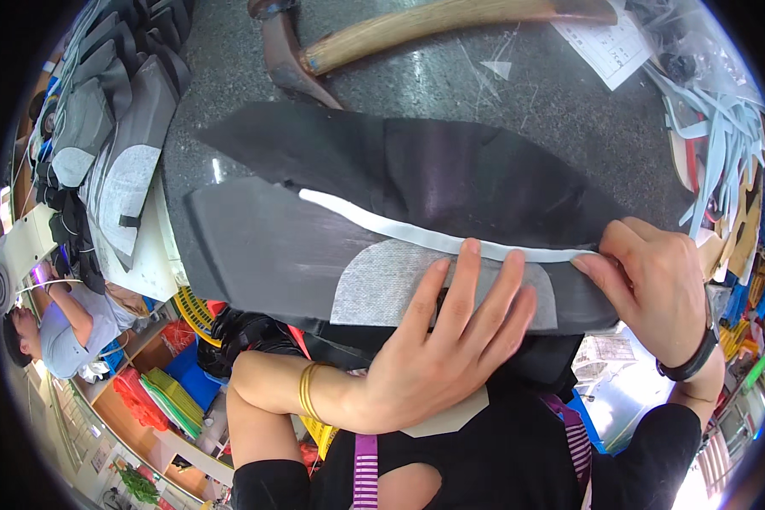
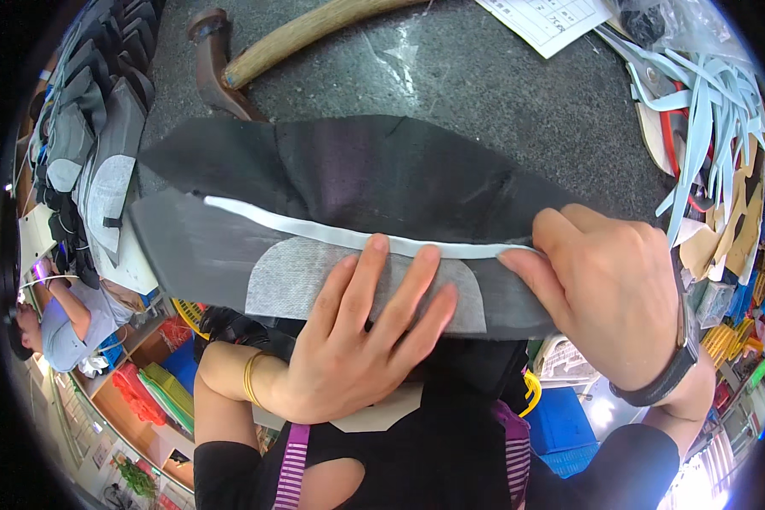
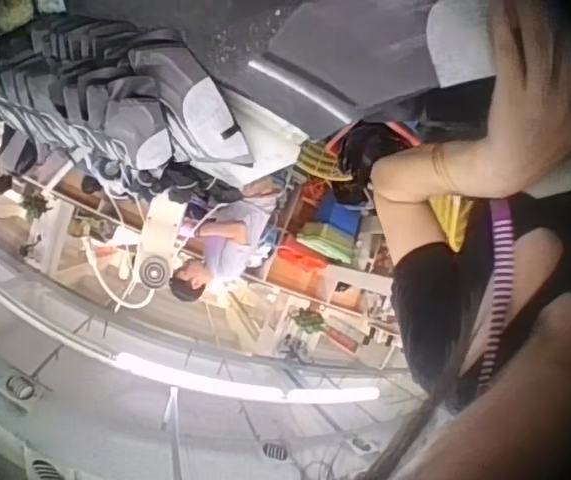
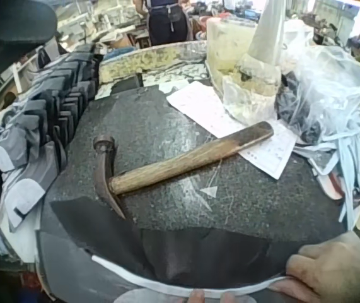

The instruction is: The person applies adhesive strips to shoe upper pieces, folds the edges down by hand, and hammers the seams using a hammer. The person then rearranges plastic baskets containing shoe components on the floor and resumes hammering another shoe piece.

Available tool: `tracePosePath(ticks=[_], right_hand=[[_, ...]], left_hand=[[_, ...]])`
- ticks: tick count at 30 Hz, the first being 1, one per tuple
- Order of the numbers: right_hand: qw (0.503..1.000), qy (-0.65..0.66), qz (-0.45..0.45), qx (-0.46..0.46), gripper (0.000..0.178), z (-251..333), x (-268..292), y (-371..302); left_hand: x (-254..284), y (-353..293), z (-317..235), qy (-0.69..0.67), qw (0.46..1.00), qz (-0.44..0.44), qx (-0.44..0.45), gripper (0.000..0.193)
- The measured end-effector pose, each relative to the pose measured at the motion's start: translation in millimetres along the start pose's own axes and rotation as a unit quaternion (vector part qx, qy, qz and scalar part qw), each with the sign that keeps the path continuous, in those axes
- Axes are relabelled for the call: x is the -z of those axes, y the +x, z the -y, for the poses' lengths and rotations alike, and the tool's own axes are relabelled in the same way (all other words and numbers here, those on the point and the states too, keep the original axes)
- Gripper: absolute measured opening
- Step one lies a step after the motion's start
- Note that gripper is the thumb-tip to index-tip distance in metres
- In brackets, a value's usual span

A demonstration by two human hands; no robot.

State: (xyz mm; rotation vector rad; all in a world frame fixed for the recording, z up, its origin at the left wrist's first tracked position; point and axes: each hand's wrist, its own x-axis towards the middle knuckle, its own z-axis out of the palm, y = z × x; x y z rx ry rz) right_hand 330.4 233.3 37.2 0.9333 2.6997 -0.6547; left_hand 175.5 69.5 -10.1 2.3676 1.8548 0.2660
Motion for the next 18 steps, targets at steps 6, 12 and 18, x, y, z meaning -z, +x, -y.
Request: tracePosePath(ticks=[6, 12, 18], right_hand=[[0.987, 0.155, -0.036, -0.014, 0.016, -18.0, -13.0, -11.0], [0.975, 0.216, 0.047, -0.038, 0.020, -31.5, -0.9, 9.9], [0.999, -0.006, 0.028, 0.016, 0.030, -45.1, 6.5, 15.0]], left_hand=[[-5.5, 6.3, -12.9, 0.049, 0.999, 0.015, -0.006, 0.033], [1.9, 19.7, -21.5, 0.035, 0.999, 0.012, -0.022, 0.037], [-7.8, 30.8, -17.4, 0.015, 0.996, 0.034, -0.076, 0.043]])
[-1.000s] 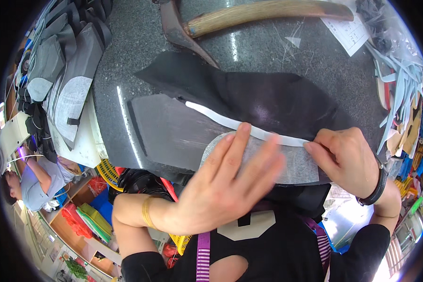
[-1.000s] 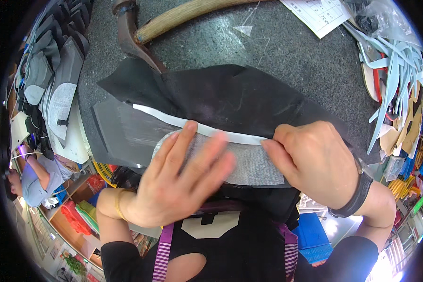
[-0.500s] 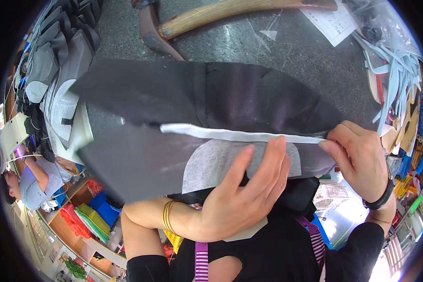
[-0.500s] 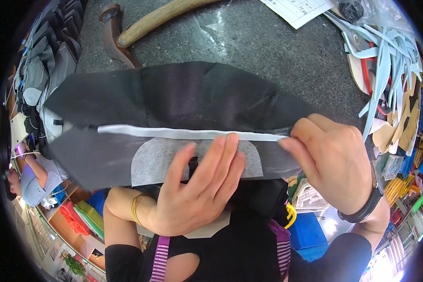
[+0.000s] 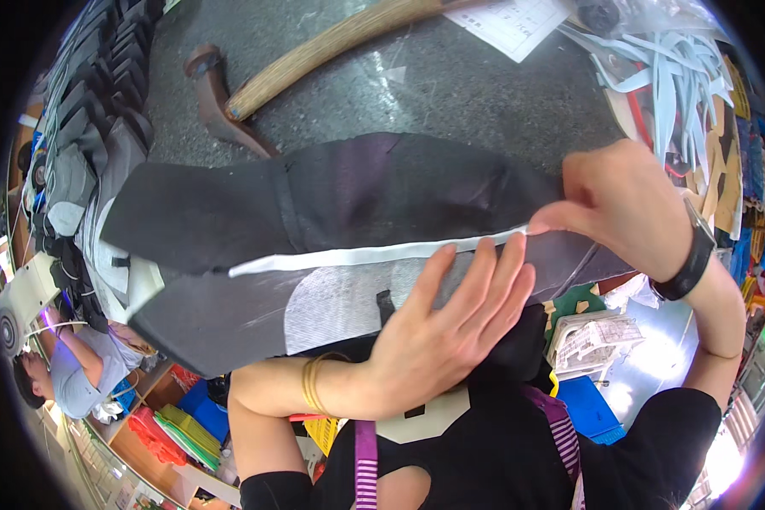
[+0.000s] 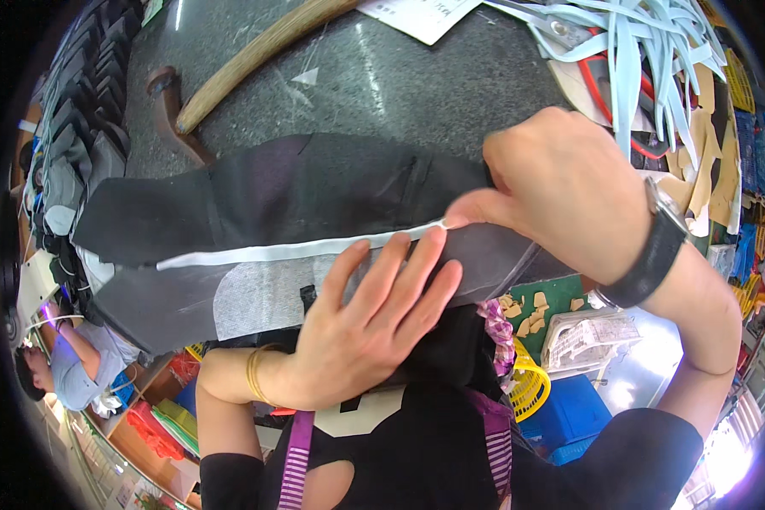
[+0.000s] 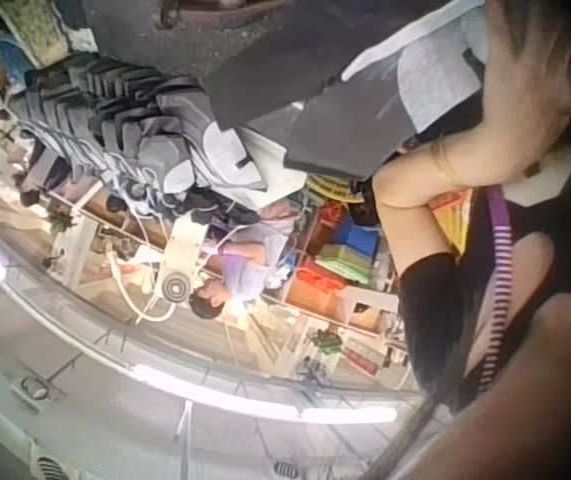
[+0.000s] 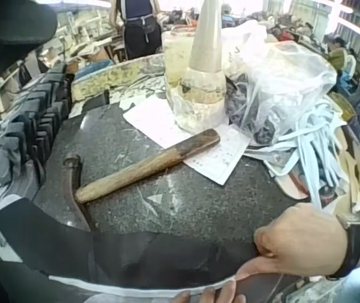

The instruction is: The person applies adhesive strips to shoe upper pieces, folds the edges down by hand, and hammers the seams using a hammer. The person then rearranges plastic baskets containing shoe components on the floor and resumes hammering another shoe piece.

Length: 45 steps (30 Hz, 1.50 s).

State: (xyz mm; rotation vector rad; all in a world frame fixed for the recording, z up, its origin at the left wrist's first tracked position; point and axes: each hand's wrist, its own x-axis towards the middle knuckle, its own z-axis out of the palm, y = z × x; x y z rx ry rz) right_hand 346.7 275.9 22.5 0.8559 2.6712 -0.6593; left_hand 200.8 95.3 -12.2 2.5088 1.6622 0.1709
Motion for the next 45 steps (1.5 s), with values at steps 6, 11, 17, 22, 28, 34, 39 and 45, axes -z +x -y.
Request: tracePosePath(ticks=[6, 11, 17, 22, 28, 34, 39, 45], right_hand=[[0.942, -0.054, -0.244, 0.224, 0.038, -22.7, -34.9, 1.4], [0.980, 0.192, 0.051, 0.027, 0.033, -12.9, 5.0, -1.3], [0.956, 0.175, -0.068, 0.224, 0.026, -28.6, 2.1, 8.2], [0.985, 0.110, -0.005, 0.135, 0.022, -21.5, 8.7, -5.3], [0.913, -0.156, -0.284, 0.249, 0.018, 2.8, -67.1, -50.4], [0.936, -0.011, -0.114, 0.334, 0.023, -5.0, -29.5, -28.1], [0.952, 0.157, -0.042, 0.258, 0.021, 20.6, -24.0, -9.2], [0.937, 0.062, -0.028, 0.344, 0.017, 33.6, -25.8, 6.3]], left_hand=[[-4.5, 5.5, 11.6, 0.027, 0.997, 0.011, -0.065, 0.042], [-6.6, 9.9, 12.7, 0.048, 0.997, 0.000, -0.063, 0.037], [-0.8, 27.4, -2.5, 0.031, 0.999, 0.005, -0.042, 0.030], [-5.5, 40.4, -22.9, 0.081, 0.995, -0.058, 0.013, 0.024], [44.1, -11.5, 38.1, -0.072, 0.980, 0.179, -0.047, 0.027], [50.5, -20.8, 81.7, 0.037, 0.990, 0.068, -0.118, 0.038], [49.1, -24.9, 54.5, 0.029, 0.994, 0.082, -0.062, 0.039], [69.0, -36.5, 94.4, -0.042, 0.991, 0.093, -0.086, 0.035]])
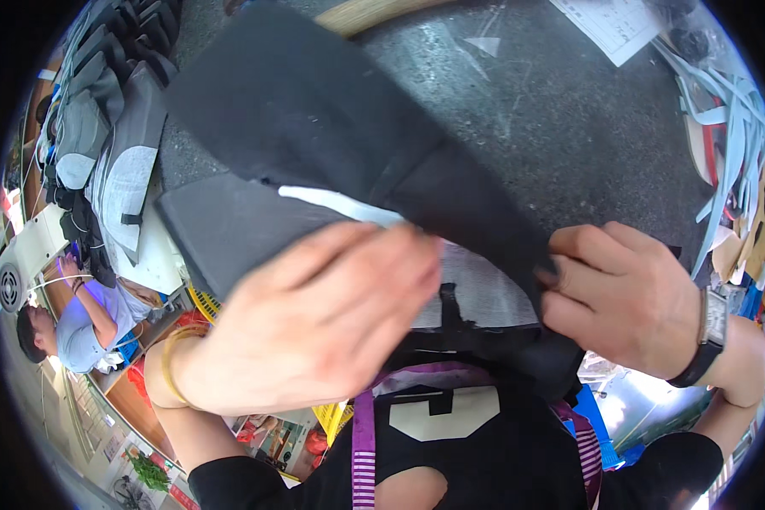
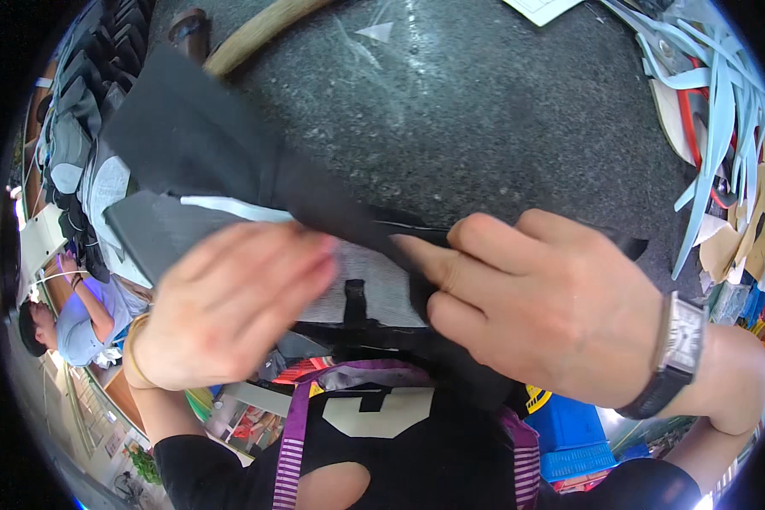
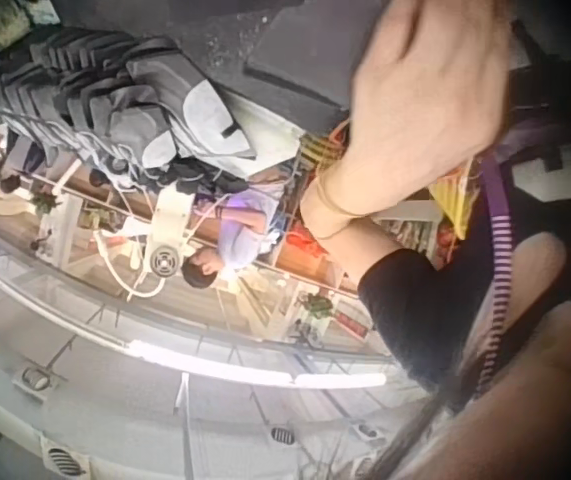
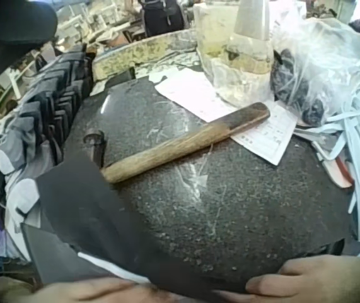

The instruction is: The person applies adhesive strips to shoe upper pieces, folds the edges down by hand, and hammers the seams using a hammer. The person then rearranges plastic baskets containing shoe components on the floor and resumes hammering another shoe piece.

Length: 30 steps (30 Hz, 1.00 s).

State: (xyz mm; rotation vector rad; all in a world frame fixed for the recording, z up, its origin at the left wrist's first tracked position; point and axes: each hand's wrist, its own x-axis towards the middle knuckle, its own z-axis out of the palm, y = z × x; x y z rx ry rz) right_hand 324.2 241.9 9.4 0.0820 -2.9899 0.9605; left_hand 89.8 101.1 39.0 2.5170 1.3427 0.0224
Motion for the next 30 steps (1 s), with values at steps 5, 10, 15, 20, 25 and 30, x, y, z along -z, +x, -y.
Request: tracePosePath(ticks=[5, 10, 15, 20, 25, 30], right_hand=[[0.962, 0.203, 0.001, -0.184, 0.043, 11.4, 20.1, 31.6], [0.962, -0.148, 0.021, -0.230, 0.039, 72.9, -11.0, 54.6], [0.985, -0.081, -0.093, -0.124, 0.039, 60.7, -38.9, 54.8], [0.971, -0.010, -0.125, -0.203, 0.033, 71.0, -38.3, 84.3], [0.956, -0.264, -0.114, -0.053, 0.026, 62.6, -59.9, 83.2], [0.968, -0.230, -0.083, -0.055, 0.019, 61.7, -53.4, 88.5]], left_hand=[[7.7, -16.9, 2.5, 0.045, 0.998, -0.036, 0.032, 0.042], [-21.8, -29.7, -17.4, 0.068, 0.994, -0.056, 0.058, 0.029], [-27.6, -37.9, -1.1, 0.007, 0.998, -0.060, 0.025, 0.027], [-27.9, -34.6, 20.9, -0.112, 0.981, -0.126, 0.099, 0.035], [-23.3, -37.7, 57.8, -0.197, 0.883, -0.224, 0.362, 0.040], [-28.2, -45.4, 82.2, -0.148, 0.951, -0.193, 0.189, 0.035]])
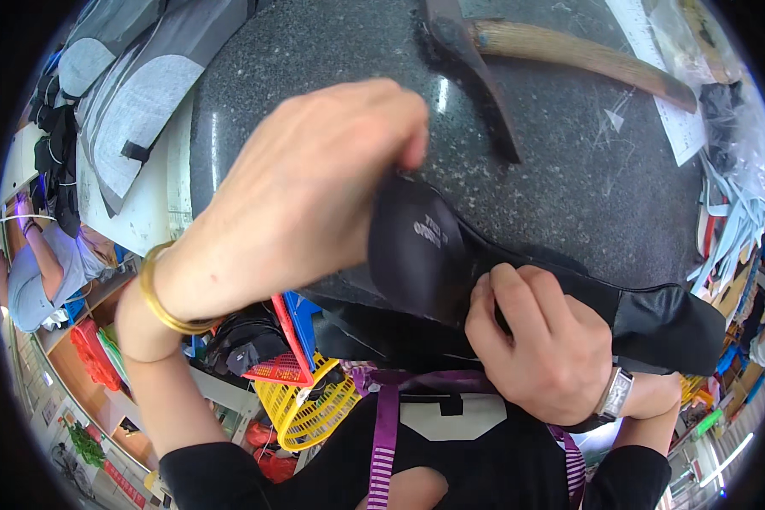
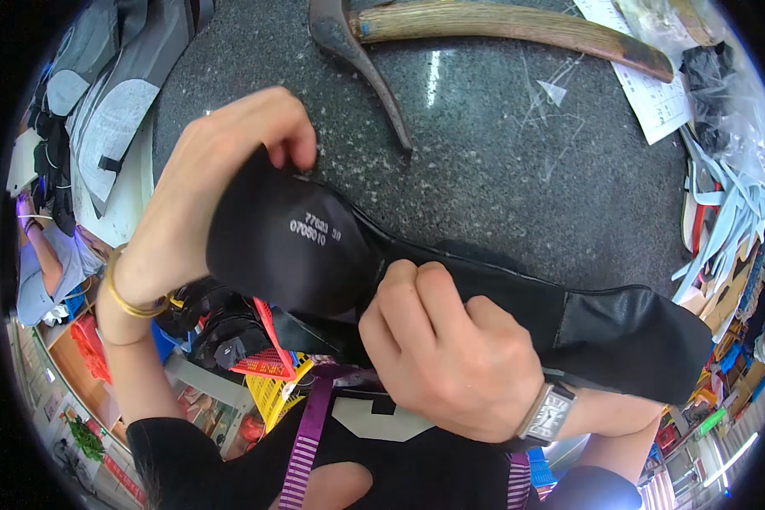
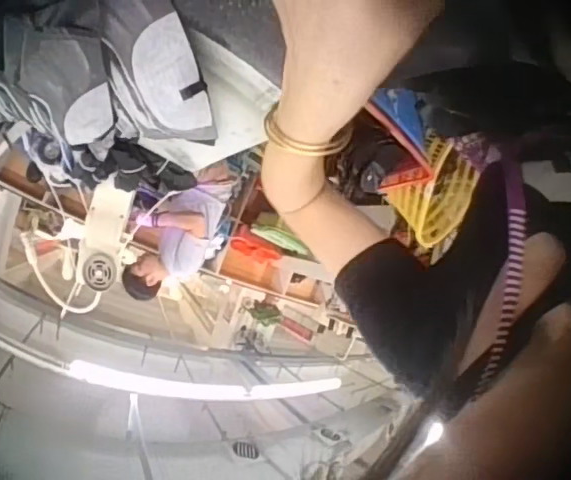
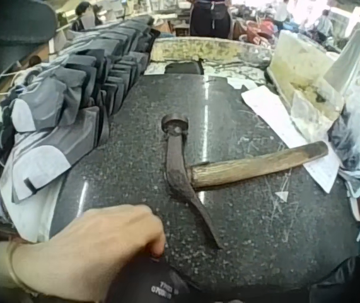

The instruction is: The person applies adhesive strips to shoe upper pieces, folds the edges down by hand, and hammers the seams using a hammer. The person then rearranges plastic baskets containing shoe components on the floor and resumes hammering another shoe piece.

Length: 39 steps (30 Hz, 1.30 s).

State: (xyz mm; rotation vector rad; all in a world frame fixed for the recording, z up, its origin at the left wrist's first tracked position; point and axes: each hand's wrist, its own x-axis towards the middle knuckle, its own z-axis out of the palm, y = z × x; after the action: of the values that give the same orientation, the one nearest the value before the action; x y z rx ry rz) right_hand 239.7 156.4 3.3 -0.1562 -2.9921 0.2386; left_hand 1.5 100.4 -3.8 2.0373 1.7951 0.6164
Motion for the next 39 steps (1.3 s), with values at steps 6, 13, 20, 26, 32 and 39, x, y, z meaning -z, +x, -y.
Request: tracePosePath(ticks=[6, 13, 20, 26, 32, 39], right_hand=[[0.989, 0.108, 0.090, -0.048, 0.010, -4.8, 15.1, 13.9], [0.982, 0.075, 0.172, -0.009, 0.010, -6.1, 17.6, 26.8], [0.990, 0.005, 0.136, -0.028, 0.011, 6.0, 16.8, 18.2], [0.978, 0.135, 0.075, -0.138, 0.017, -13.9, 43.6, -28.9], [0.827, 0.411, 0.147, -0.354, 0.019, -50.3, 54.0, -23.4], [0.954, 0.246, 0.171, -0.009, 0.040, -61.6, 40.9, -63.0]], left_hand=[[3.6, 12.7, -6.5, 0.065, 0.970, 0.114, -0.203, 0.026], [9.2, 7.3, 24.9, 0.061, 0.935, 0.083, -0.338, 0.026], [0.4, -27.0, -4.3, 0.025, 0.965, 0.140, -0.222, 0.054], [12.7, -20.8, -50.4, 0.049, 0.975, 0.190, -0.107, 0.060], [-40.1, 37.2, -72.1, -0.119, 0.975, 0.144, -0.117, 0.011], [-35.8, 19.7, -75.6, -0.166, 0.961, 0.208, -0.072, 0.029]])
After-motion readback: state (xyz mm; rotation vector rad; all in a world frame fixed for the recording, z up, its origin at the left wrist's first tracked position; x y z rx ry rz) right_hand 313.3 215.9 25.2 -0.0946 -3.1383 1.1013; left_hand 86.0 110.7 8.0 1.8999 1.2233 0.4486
